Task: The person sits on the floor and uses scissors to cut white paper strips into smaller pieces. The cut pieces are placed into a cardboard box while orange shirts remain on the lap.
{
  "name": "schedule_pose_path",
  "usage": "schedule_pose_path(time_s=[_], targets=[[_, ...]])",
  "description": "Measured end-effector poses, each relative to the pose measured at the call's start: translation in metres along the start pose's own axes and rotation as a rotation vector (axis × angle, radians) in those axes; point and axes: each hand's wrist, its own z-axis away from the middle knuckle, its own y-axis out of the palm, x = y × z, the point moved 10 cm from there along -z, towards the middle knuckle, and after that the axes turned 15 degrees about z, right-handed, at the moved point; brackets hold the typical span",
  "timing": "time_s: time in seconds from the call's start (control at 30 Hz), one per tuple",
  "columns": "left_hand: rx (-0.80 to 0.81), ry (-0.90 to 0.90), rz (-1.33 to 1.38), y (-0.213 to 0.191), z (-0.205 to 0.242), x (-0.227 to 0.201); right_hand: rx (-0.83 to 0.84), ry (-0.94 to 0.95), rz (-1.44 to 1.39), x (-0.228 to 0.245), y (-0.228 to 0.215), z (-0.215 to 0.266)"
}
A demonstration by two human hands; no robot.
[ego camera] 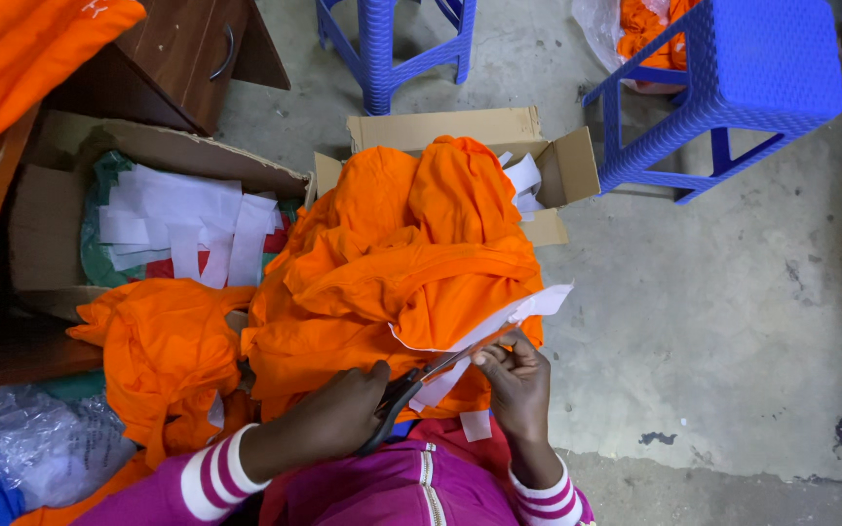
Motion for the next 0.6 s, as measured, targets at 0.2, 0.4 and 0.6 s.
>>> schedule_pose_path(time_s=[0.2, 0.4, 0.6], targets=[[0.117, -0.069, 0.085, -0.005, -0.001, -0.017, 0.029, -0.056, -0.041, 0.028, 0.008, -0.004], [0.221, -0.174, 0.191, -0.002, 0.009, -0.018, 0.035, -0.075, 0.107, 0.047, 0.010, -0.003], [0.349, -0.127, 0.362, 0.000, 0.017, -0.020, 0.015, -0.013, 0.187, 0.031, 0.003, 0.003]])
